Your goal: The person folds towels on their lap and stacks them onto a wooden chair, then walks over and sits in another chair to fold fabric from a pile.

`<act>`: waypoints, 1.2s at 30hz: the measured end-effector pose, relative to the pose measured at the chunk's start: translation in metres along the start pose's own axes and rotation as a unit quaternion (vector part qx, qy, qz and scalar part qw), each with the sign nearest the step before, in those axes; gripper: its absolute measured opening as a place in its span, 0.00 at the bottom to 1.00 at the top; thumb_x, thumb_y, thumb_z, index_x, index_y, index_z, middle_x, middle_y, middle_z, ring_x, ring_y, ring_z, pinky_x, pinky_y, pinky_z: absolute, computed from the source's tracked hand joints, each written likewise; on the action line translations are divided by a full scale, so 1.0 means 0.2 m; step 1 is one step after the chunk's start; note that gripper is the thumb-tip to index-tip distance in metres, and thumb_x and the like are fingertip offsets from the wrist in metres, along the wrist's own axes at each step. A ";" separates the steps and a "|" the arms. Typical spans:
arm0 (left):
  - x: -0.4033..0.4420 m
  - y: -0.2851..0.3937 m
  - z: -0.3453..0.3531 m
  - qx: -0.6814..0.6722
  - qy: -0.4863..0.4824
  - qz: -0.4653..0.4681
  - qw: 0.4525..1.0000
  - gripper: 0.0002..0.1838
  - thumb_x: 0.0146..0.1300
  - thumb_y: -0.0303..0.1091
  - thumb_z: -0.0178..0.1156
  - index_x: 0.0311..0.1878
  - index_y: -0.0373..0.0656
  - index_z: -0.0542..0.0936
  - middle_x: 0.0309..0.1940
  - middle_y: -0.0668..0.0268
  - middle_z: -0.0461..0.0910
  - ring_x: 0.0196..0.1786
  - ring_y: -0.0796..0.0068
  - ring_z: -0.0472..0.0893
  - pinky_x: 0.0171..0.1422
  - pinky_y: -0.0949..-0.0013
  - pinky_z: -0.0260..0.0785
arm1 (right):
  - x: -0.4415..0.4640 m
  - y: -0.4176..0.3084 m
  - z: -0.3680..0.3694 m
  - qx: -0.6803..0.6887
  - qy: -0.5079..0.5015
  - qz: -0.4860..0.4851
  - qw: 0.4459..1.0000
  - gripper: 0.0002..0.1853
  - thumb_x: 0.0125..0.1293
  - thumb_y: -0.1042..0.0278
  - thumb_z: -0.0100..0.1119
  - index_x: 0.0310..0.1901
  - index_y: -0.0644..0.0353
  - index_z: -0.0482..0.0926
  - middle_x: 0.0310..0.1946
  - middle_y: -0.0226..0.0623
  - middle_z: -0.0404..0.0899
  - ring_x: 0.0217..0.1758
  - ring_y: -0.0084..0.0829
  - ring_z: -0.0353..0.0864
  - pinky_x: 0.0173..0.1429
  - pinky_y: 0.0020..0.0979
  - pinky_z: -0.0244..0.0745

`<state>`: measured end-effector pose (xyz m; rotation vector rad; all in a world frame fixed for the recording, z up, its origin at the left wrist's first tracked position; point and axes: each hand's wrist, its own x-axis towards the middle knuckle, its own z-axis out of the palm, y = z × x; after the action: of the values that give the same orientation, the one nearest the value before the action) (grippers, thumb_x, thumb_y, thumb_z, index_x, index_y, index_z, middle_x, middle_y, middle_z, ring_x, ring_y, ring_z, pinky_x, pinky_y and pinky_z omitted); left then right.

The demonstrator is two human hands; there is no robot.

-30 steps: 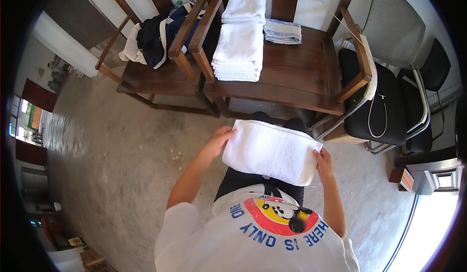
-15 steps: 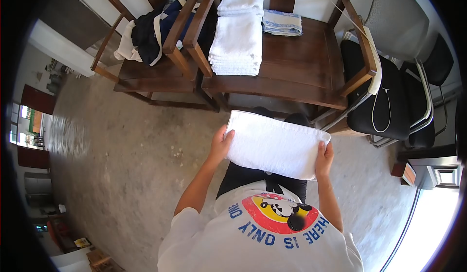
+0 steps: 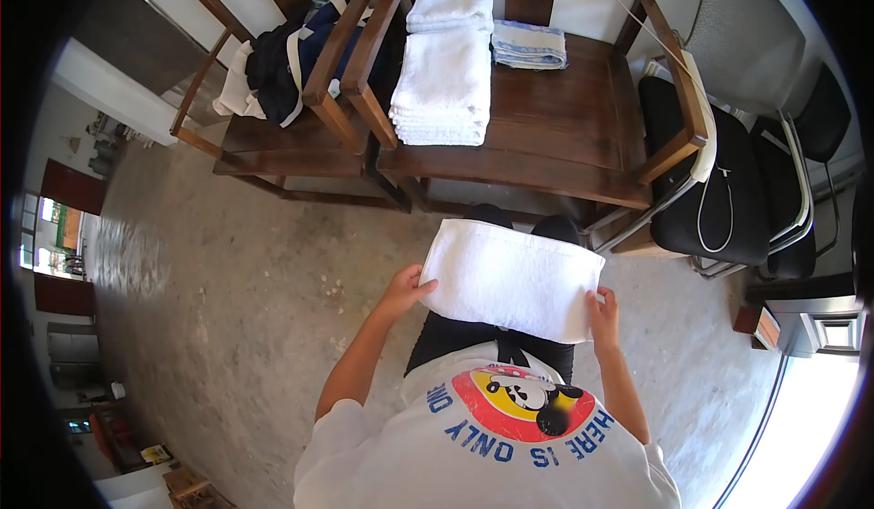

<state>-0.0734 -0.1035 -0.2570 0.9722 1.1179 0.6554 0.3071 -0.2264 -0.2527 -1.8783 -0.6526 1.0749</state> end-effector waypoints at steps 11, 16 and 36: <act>-0.09 0.02 -0.03 0.047 -0.019 -0.020 0.998 0.09 0.60 0.24 0.62 0.44 0.37 0.76 0.36 0.69 0.82 0.38 0.82 0.79 0.45 0.76 0.70 | -0.14 0.06 -0.07 0.046 -0.063 -0.044 0.996 0.20 0.65 0.75 0.59 0.56 0.67 0.63 0.32 0.40 0.84 0.33 0.22 0.82 0.38 0.23 0.74; -0.12 0.00 -0.04 0.050 -0.022 -0.024 0.998 0.09 0.61 0.24 0.62 0.44 0.37 0.76 0.35 0.68 0.82 0.37 0.82 0.79 0.43 0.76 0.71 | -0.15 0.07 -0.07 -0.013 -0.036 -0.069 0.997 0.20 0.66 0.74 0.58 0.56 0.64 0.64 0.29 0.37 0.83 0.29 0.20 0.80 0.34 0.21 0.73; -0.08 0.22 0.29 0.444 0.193 0.305 0.820 0.23 0.52 0.32 0.66 0.53 0.42 0.74 0.49 0.55 0.76 0.53 0.54 0.74 0.58 0.55 0.64 | -0.15 -0.24 0.06 -0.280 0.091 -0.322 0.900 0.30 0.59 0.75 0.61 0.64 0.61 0.65 0.60 0.48 0.68 0.63 0.45 0.68 0.66 0.41 0.63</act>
<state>-0.0220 -0.1155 -0.2044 2.1352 1.5224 0.8805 0.2804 -0.2192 -0.2023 -1.9593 -1.4570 0.2814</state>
